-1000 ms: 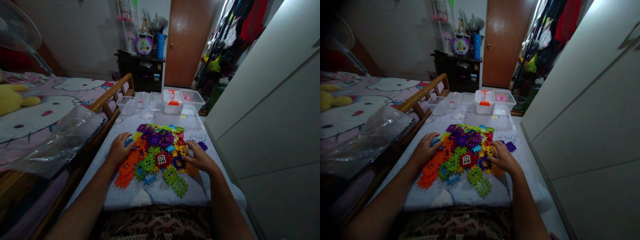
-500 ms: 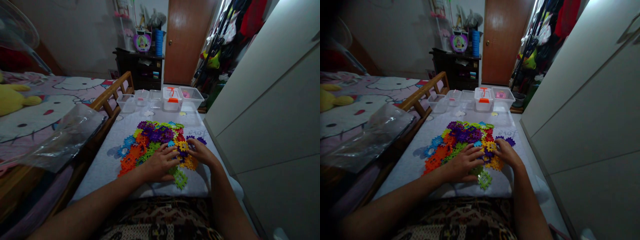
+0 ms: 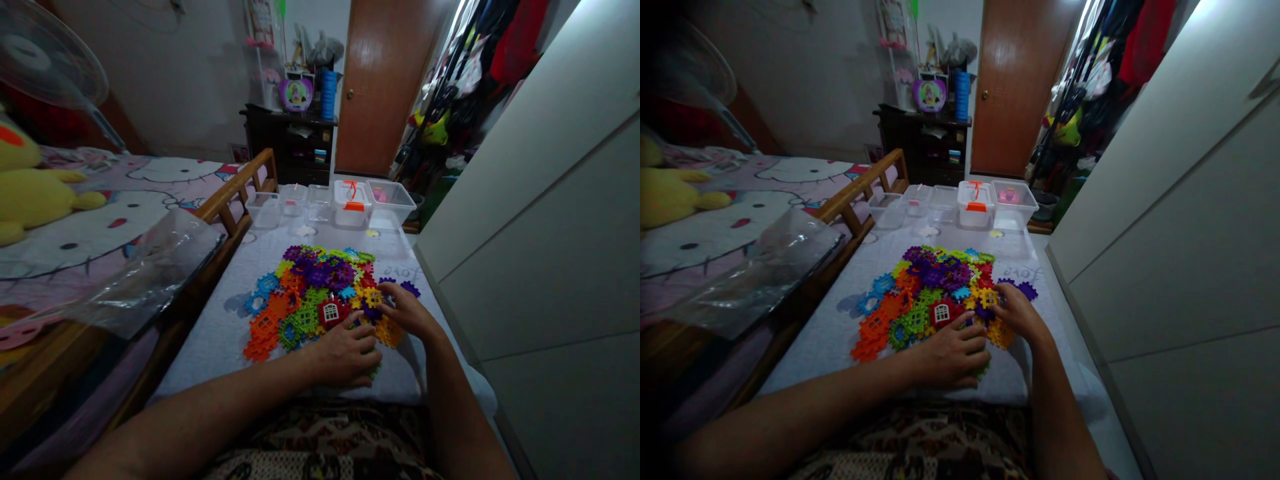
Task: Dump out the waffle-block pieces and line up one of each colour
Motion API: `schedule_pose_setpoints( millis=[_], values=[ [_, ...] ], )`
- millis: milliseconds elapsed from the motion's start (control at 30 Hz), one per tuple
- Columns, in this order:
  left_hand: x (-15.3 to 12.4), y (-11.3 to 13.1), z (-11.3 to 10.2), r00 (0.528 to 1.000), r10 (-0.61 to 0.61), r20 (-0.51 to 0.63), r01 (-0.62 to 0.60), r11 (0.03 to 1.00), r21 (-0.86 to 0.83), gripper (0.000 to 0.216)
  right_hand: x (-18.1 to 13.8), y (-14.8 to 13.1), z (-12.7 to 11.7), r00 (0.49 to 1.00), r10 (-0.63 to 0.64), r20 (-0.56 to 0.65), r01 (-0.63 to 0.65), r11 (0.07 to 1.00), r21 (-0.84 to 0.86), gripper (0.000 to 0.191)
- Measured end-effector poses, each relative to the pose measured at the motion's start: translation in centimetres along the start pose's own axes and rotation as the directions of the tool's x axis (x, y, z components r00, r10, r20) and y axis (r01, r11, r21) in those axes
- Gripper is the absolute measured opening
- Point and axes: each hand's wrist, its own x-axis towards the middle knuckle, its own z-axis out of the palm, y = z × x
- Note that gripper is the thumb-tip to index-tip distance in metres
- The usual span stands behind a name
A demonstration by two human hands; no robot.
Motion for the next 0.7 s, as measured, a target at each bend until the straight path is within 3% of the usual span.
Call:
schedule_pose_setpoints(
  millis=[167, 467, 700],
  values=[
    [0.2, -0.2, 0.8, 0.987, -0.137, -0.085, 0.144, 0.986, 0.088, 0.047, 0.1, 0.2, 0.1, 1.000, -0.007, 0.007, 0.007, 1.000, 0.005, 0.038],
    [0.8, -1.6, 1.3, 0.940, -0.285, -0.187, 0.323, 0.920, 0.221, 0.027, 0.1, 0.7, 0.7, 1.000, -0.012, -0.018, 0.012, 1.000, 0.026, 0.037],
    [0.9, -2.2, 0.7, 0.919, -0.355, -0.172, 0.386, 0.897, 0.214, 0.032, 0.4, 1.1, 1.1, 0.999, -0.023, -0.041, 0.022, 1.000, -0.009, 0.044]
  ],
)
